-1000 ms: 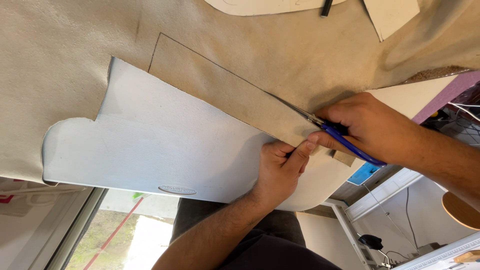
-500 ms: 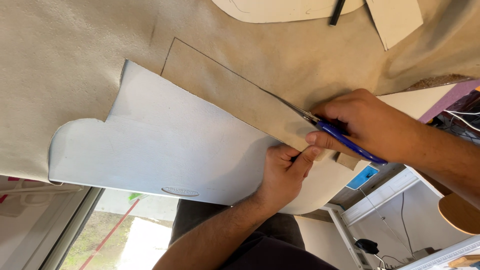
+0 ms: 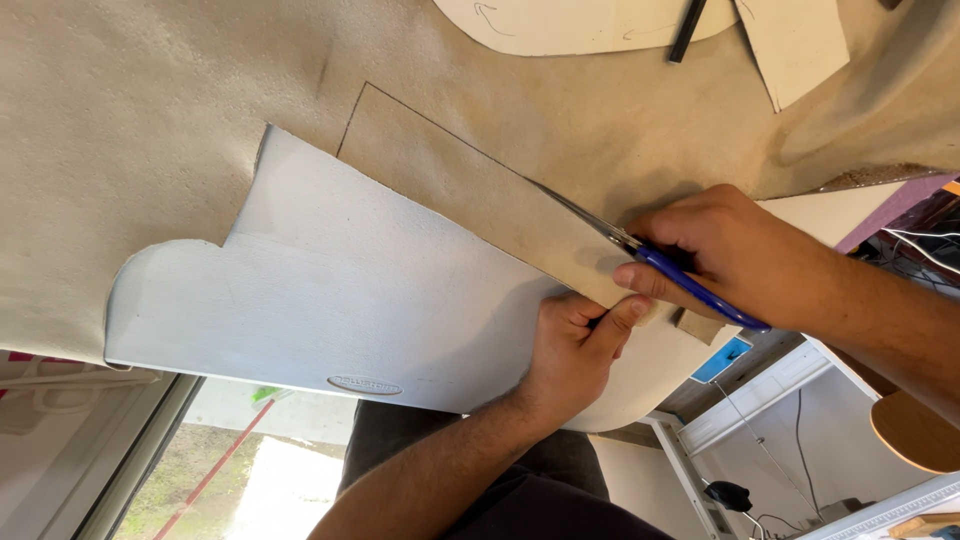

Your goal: Marking and cutting leather pieces using a ruler, pen, and scissors

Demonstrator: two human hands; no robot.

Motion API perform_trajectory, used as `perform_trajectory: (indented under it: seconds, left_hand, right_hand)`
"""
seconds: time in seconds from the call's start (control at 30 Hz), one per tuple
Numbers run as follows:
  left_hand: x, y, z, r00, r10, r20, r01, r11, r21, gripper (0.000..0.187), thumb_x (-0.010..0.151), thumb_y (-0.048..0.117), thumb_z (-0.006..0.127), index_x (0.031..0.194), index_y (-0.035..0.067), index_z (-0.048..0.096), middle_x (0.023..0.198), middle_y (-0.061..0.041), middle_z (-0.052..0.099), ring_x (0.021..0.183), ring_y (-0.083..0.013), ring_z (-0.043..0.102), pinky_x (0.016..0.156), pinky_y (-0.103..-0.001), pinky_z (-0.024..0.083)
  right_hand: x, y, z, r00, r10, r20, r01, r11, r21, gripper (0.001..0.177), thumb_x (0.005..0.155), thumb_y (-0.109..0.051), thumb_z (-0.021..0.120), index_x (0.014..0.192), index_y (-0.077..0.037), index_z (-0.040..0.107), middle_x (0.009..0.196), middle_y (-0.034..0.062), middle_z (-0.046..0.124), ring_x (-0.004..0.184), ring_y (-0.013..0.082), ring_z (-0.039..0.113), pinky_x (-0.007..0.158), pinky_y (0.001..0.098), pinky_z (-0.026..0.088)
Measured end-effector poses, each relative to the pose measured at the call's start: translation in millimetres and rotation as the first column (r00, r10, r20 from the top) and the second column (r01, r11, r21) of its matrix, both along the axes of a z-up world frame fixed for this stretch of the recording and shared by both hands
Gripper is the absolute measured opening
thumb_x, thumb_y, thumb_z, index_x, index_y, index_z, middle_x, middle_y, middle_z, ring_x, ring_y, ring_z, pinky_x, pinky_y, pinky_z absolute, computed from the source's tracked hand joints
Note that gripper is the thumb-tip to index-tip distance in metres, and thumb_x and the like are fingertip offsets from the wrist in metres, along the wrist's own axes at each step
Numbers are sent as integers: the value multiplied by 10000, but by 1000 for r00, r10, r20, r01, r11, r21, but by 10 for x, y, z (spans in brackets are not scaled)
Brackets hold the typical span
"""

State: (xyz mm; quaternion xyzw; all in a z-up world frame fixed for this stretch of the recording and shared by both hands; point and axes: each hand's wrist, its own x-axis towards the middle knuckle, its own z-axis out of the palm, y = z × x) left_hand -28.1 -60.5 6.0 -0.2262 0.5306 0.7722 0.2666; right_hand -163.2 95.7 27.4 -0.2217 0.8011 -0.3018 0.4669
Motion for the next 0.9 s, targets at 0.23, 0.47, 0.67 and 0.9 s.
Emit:
perform_trajectory:
  seconds: [0.23,0.47,0.67,0.9]
  left_hand:
    - [-39,-11,17,1000,5,12,-5,1000,10,522,999,218,646,540,116,421,473,52,386,474,-66,354,482,-283,315]
    - [-36,-14,24,998,23,56,-26,998,57,518,1003,214,643,557,115,399,500,61,361,499,-62,330,485,-283,298]
    - [-17,-22,-40,1000,11,11,-11,999,38,506,1003,213,645,562,113,418,500,52,382,500,-67,352,497,-288,323]
    - [-17,-15,-67,1000,3,18,-4,999,52,510,1004,210,650,560,116,418,502,52,388,500,-65,353,502,-286,317]
  right_hand:
    - [-118,-139,-12,999,20,25,-20,1000,3,483,937,-454,677,646,-93,537,519,29,450,468,185,420,475,352,366]
    - [-59,-127,-57,999,39,3,-40,998,40,462,965,-431,657,664,-108,521,543,6,448,483,176,441,488,343,378]
    - [-170,-262,-63,1000,23,0,-23,1000,2,451,942,-423,681,663,-104,528,528,16,421,476,189,389,479,342,364]
    - [-176,-317,-63,1000,14,-6,-14,1000,-18,433,972,-387,650,676,-94,531,542,16,453,481,182,440,488,345,386]
